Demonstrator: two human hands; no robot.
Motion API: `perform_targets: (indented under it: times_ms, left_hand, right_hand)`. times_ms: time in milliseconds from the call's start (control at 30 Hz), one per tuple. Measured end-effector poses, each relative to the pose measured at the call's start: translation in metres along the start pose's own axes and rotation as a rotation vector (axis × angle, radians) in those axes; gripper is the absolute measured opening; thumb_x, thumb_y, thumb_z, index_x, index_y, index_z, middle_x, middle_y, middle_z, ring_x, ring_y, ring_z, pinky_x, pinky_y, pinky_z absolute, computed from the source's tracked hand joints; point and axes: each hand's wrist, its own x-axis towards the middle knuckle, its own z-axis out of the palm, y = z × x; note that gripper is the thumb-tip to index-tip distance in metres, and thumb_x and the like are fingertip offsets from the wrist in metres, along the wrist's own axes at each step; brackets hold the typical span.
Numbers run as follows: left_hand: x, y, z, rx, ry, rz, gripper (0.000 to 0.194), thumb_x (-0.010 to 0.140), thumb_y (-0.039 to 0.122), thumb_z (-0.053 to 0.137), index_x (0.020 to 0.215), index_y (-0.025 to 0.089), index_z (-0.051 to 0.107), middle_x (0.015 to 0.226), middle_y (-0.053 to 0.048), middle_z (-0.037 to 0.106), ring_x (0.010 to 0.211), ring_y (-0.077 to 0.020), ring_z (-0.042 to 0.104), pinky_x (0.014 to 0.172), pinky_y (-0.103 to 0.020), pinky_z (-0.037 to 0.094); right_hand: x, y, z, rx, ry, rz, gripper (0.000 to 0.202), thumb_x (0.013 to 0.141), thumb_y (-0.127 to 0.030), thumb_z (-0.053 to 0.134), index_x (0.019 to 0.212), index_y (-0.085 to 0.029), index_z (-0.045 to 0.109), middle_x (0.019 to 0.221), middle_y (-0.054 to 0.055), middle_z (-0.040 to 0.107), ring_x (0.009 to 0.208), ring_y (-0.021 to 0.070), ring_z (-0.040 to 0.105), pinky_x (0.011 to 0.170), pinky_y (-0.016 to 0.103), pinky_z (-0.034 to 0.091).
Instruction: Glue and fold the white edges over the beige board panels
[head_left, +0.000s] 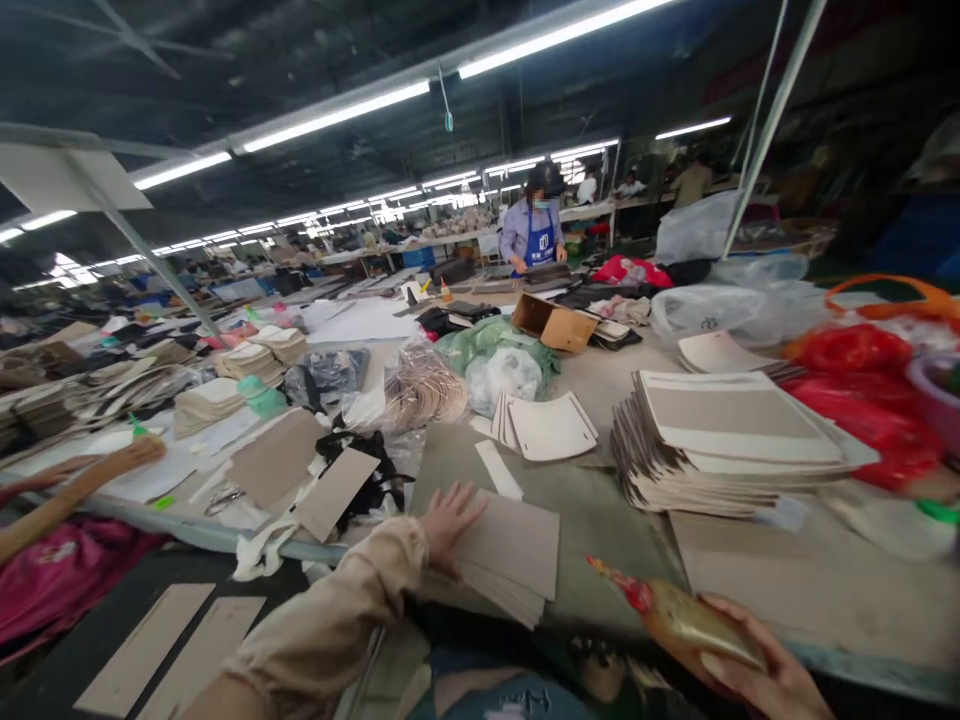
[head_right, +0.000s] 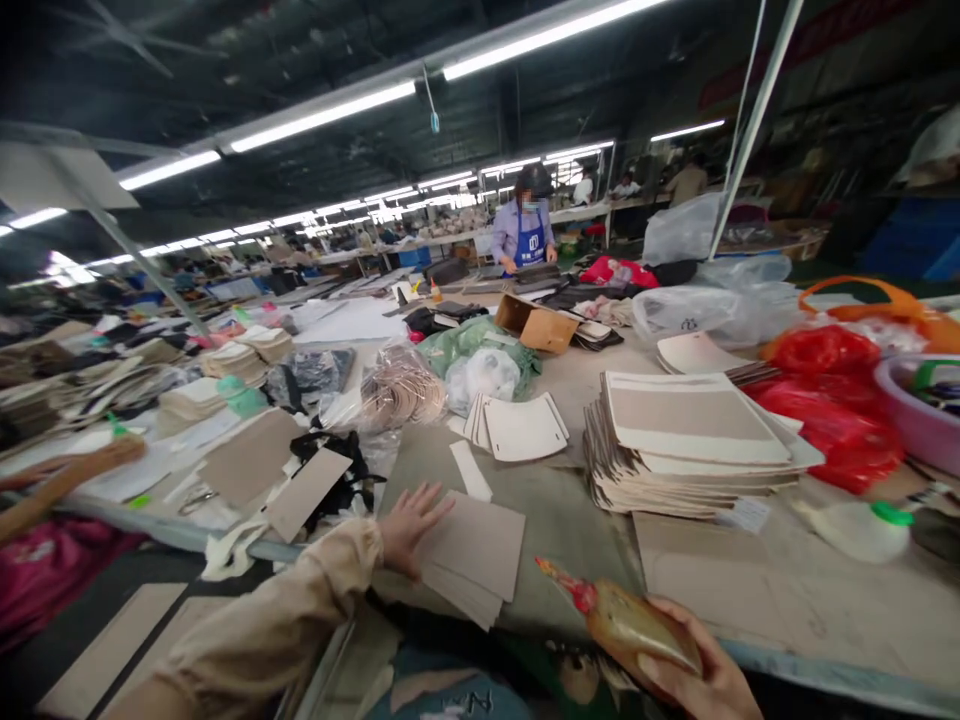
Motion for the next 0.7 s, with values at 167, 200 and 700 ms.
perform_targets:
  times_ms: [167, 200, 700]
  left_hand:
    - [0.031, -0.003, 0.002, -0.007, -0.075, 0.123, 0.136, 0.034, 0.061, 0.079, 0.144, 0.027, 0.005, 0.15, -0.02, -0.007, 0.134, -0.046, -0.003, 0.099, -0.069, 0.007]
    - [0.033, -0.003, 0.002, -0.02, -0.078, 0.148, 0.135, 0.035, 0.061, 0.079, 0.144, 0.027, 0.006, 0.15, -0.02, -0.004, 0.134, -0.0454, 0.0, 0.1, -0.068, 0.008]
    - [-0.001, 0.012, 0.028, -0.015, 0.095, 0.208, 0.13, 0.033, 0.054, 0.079, 0.143, 0.031, 0.013, 0.147, -0.016, 0.014, 0.131, -0.0443, 0.018, 0.105, -0.058, 0.015]
  right_hand:
    - [-0.009, -0.014, 0.018, 0.089, 0.074, 0.004, 0.057, 0.046, -0.03, 0.079, 0.098, -0.019, 0.059, 0.09, 0.008, 0.067, 0.079, 0.0271, 0.063, 0.067, 0.034, 0.052]
    - [-0.01, -0.014, 0.019, 0.1, 0.081, 0.009, 0.056, 0.046, -0.029, 0.08, 0.097, -0.019, 0.059, 0.089, 0.008, 0.067, 0.078, 0.0274, 0.063, 0.066, 0.035, 0.052]
    - [-0.009, -0.004, 0.011, 0.142, 0.1, 0.037, 0.057, 0.046, -0.029, 0.082, 0.098, -0.021, 0.06, 0.091, 0.006, 0.067, 0.08, 0.0259, 0.063, 0.07, 0.034, 0.05]
